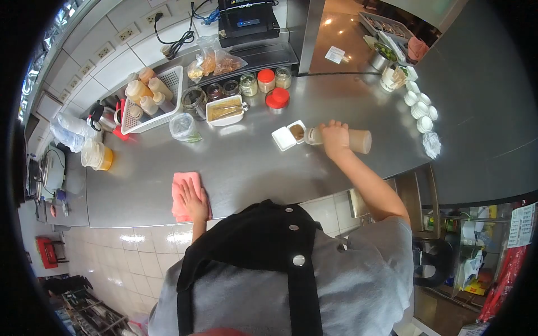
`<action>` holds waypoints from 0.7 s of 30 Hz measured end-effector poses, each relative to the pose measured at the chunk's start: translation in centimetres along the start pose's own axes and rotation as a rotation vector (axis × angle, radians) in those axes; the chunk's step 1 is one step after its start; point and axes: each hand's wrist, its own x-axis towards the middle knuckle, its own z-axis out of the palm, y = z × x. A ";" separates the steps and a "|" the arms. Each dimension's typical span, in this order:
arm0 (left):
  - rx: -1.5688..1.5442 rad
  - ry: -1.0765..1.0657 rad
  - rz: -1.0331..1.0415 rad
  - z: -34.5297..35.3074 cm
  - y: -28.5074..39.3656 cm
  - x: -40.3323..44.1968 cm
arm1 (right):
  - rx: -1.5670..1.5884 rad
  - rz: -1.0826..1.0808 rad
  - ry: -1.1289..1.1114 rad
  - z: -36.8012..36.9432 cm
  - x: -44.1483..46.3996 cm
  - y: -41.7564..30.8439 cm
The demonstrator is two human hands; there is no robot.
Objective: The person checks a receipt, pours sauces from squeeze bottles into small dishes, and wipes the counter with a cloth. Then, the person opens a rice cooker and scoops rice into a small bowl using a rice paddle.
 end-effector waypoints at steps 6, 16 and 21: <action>-0.022 -0.012 0.006 -0.2 0.0 0.0 | 0.033 0.032 0.007 0.2 -0.3 0.0; -0.187 -0.084 -0.041 -1.7 1.9 0.8 | 0.684 0.206 -0.229 -0.7 -2.1 1.4; -0.740 -0.205 0.080 -7.5 9.1 3.9 | 1.601 0.037 -0.108 -2.2 -4.0 -2.9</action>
